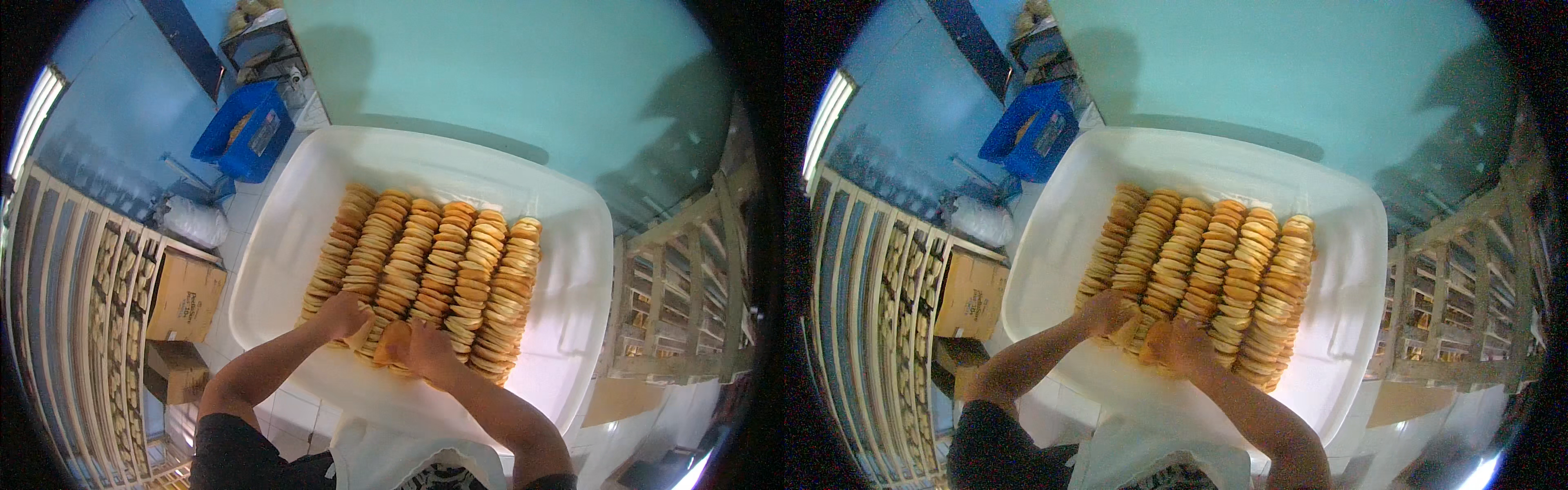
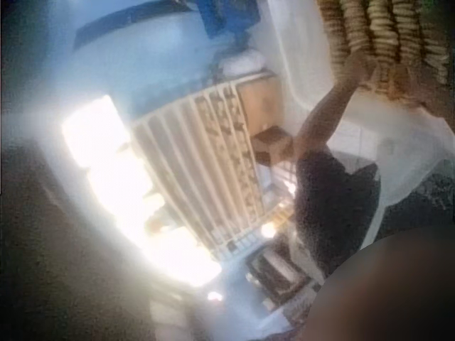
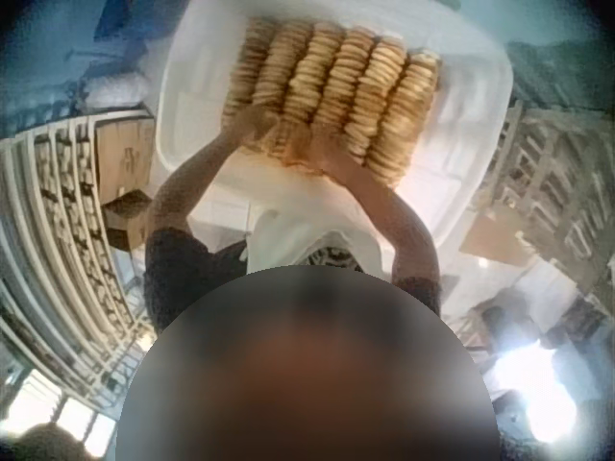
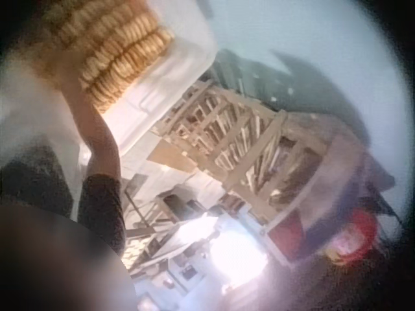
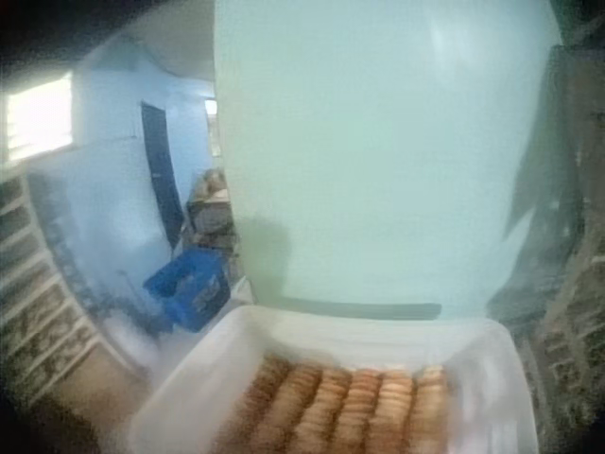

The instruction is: The person repeatedly picks up baked buns from metal trays and stacks them into a large white plastic bin. The person moves between the baking area and the bin, handling buns one at a time or in small groups.

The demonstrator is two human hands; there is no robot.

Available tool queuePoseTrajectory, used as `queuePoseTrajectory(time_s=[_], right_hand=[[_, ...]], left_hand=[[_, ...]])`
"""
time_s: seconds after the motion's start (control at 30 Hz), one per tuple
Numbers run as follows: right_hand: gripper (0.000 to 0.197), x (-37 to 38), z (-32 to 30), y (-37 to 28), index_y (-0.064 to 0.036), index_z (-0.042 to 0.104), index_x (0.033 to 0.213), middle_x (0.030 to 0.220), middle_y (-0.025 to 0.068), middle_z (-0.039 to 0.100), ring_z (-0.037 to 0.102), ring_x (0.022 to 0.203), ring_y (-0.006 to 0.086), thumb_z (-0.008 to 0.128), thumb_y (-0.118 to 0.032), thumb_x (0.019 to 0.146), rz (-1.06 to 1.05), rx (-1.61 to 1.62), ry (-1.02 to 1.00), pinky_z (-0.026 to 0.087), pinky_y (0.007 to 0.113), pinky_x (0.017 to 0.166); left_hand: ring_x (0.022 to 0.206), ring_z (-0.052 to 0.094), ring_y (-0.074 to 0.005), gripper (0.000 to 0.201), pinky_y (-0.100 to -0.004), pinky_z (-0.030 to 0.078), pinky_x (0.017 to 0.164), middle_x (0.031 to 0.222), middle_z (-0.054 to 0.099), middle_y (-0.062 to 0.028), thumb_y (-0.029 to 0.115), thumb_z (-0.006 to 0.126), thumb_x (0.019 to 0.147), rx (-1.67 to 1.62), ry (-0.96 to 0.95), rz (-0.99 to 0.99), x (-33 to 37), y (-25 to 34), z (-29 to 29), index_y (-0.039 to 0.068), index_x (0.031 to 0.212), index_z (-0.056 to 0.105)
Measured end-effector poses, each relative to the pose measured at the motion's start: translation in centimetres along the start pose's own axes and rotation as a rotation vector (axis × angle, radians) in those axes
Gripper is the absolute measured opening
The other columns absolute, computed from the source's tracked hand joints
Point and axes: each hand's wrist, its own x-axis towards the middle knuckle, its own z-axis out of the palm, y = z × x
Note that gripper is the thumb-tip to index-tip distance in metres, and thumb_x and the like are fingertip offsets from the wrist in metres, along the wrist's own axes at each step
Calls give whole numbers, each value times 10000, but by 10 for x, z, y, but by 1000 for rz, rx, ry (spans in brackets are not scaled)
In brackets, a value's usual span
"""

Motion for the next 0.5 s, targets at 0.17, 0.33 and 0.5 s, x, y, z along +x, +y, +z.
queuePoseTrajectory(time_s=[0.17, 0.33, 0.5], right_hand=[[731, 4, 19, -14, 27, 464, 1336, 1271, 298, 522, 620, 1099, 427, 751, -435, 849, 104, -57, -16, 523, 493, 921], [769, 16, 45, 27, 5, 502, 1319, 1193, 224, 601, 623, 1085, 339, 844, -404, 766, 9, 314, 49, 516, 421, 919], [763, 26, 41, 61, -28, 499, 1346, 1195, 169, 619, 606, 1075, 273, 867, -335, 752, -34, 486, 150, 508, 372, 921]], left_hand=[[1149, 516, -432, 497, -511, 438, 994, 1175, 565, -255, 369, 585, 953, 188, 39, 153, -16, 17, 12, -30, 1244, 526], [1136, 534, -442, 422, -507, 469, 957, 1192, 525, -298, 265, 637, 911, 35, -119, 198, -27, 54, 11, -43, 1182, 540], [1160, 524, -438, 410, -502, 454, 981, 1207, 532, -270, 227, 652, 905, 326, -7, 74, -25, 41, -8, -52, 1189, 555]])
